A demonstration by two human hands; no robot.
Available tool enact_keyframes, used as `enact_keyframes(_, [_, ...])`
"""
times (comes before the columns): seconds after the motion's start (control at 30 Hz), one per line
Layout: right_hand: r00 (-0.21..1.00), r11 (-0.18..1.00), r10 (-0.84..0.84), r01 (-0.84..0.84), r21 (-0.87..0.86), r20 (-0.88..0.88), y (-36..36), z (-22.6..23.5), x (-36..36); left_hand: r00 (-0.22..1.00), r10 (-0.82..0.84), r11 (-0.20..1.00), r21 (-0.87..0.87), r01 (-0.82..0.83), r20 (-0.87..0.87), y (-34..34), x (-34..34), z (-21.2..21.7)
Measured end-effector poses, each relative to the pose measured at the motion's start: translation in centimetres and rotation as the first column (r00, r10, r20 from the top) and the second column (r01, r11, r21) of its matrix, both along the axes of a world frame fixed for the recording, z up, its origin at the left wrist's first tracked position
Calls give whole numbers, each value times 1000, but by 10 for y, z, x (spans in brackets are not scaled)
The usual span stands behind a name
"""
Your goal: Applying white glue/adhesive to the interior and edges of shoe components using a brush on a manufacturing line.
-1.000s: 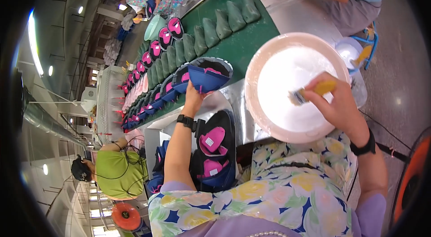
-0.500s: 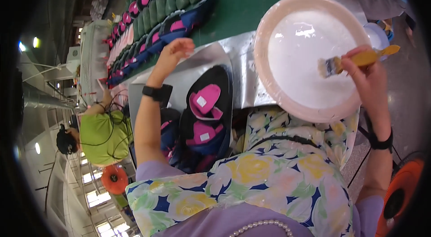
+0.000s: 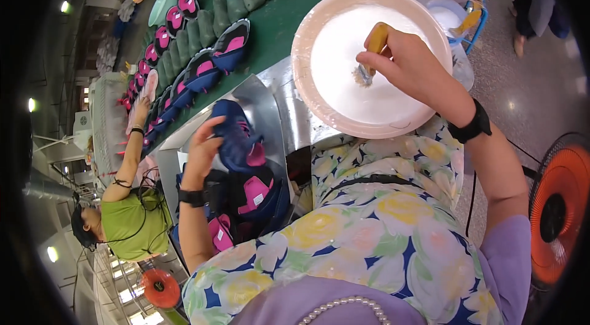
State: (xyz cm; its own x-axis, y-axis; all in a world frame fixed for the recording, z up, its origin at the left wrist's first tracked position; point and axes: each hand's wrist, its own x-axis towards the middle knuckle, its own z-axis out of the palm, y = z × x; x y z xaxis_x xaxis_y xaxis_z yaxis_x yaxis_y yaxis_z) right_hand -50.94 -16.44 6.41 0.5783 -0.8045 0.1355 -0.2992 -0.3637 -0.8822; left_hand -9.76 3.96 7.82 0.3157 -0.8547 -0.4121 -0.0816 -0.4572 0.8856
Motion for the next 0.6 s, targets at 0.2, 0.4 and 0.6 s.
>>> enact_keyframes(0.2, [998,998,56,-57,-33,-36,10,-11,35,962,-50,977,214,-9,267,46,53,-66])
enact_keyframes(0.4, [967,982,173,-184,-44,-188,11,-6,32,681,-188,919,-118,375,708,9,-29,-56])
enact_keyframes(0.6, [927,912,324,-359,-196,-190,15,-21,37,86,-143,839,74,539,986,-23,-34,-87])
